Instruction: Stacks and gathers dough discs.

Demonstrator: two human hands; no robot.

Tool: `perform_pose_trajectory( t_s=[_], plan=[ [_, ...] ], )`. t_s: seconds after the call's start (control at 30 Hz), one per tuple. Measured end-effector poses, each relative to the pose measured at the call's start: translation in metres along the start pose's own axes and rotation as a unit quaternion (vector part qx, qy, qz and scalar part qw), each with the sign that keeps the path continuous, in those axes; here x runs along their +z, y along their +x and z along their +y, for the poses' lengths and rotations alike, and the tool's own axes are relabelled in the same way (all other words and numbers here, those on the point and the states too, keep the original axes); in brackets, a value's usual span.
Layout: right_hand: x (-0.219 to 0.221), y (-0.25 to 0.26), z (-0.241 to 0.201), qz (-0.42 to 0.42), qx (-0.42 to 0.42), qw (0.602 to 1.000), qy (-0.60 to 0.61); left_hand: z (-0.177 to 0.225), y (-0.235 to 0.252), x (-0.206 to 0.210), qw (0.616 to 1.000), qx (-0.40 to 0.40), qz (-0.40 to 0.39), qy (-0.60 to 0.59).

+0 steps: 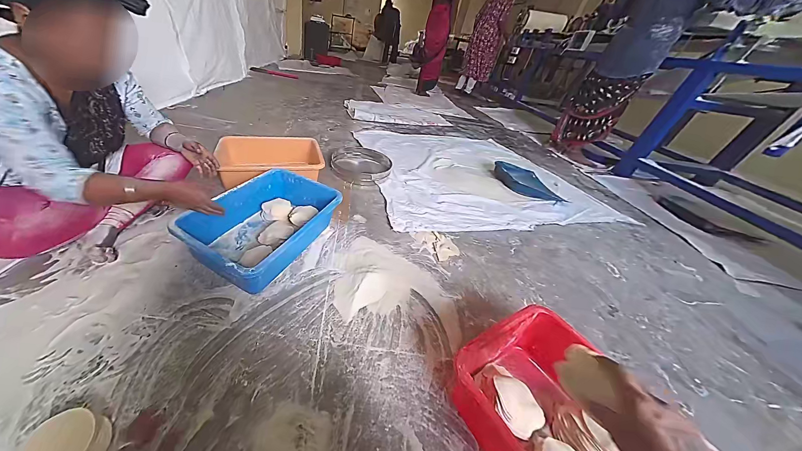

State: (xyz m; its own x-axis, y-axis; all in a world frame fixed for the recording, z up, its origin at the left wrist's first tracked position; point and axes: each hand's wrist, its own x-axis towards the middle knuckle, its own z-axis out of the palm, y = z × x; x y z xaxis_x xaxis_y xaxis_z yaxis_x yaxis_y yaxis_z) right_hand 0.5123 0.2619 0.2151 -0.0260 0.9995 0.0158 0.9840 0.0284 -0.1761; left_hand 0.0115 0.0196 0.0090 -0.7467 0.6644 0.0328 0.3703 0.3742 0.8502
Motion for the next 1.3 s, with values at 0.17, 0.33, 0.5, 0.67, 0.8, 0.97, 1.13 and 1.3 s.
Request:
perform_pose_trajectory(
  t_s=[0.17, 0.33, 0.5, 0.67, 0.8, 0.97, 1.13, 1.3],
  plan=[
    [0.036, 0.024, -0.125, -0.296, -0.231, 0.910, 0.176, 0.073, 0.003, 0.086, 0.939, -0.145, -0.168, -0.263],
    [0.152, 0.028, -0.211, -0.510, -0.227, 0.751, 0.352, 0.099, -0.018, 0.131, 0.753, -0.315, -0.314, -0.485],
    [0.220, 0.005, -0.254, -0.501, -0.202, 0.804, 0.250, 0.084, -0.014, 0.151, 0.751, -0.417, -0.131, -0.495],
    [0.257, -0.014, -0.262, -0.486, -0.205, 0.821, 0.218, 0.070, -0.007, 0.160, 0.813, -0.430, -0.011, -0.392],
    [0.229, -0.028, -0.256, -0.389, -0.326, 0.831, 0.229, 0.071, -0.001, 0.157, 0.789, -0.333, 0.072, -0.512],
    [0.238, -0.046, -0.251, -0.330, -0.407, 0.839, 0.145, 0.065, 0.005, 0.160, 0.739, -0.309, 0.096, -0.591],
    [0.242, -0.047, -0.245, -0.342, -0.418, 0.837, 0.083, 0.054, -0.008, 0.152, 0.794, -0.309, 0.063, -0.519],
    [0.249, -0.051, -0.233, -0.244, -0.440, 0.842, 0.192, 0.051, -0.023, 0.148, 0.833, -0.255, 0.027, -0.490]
  ],
)
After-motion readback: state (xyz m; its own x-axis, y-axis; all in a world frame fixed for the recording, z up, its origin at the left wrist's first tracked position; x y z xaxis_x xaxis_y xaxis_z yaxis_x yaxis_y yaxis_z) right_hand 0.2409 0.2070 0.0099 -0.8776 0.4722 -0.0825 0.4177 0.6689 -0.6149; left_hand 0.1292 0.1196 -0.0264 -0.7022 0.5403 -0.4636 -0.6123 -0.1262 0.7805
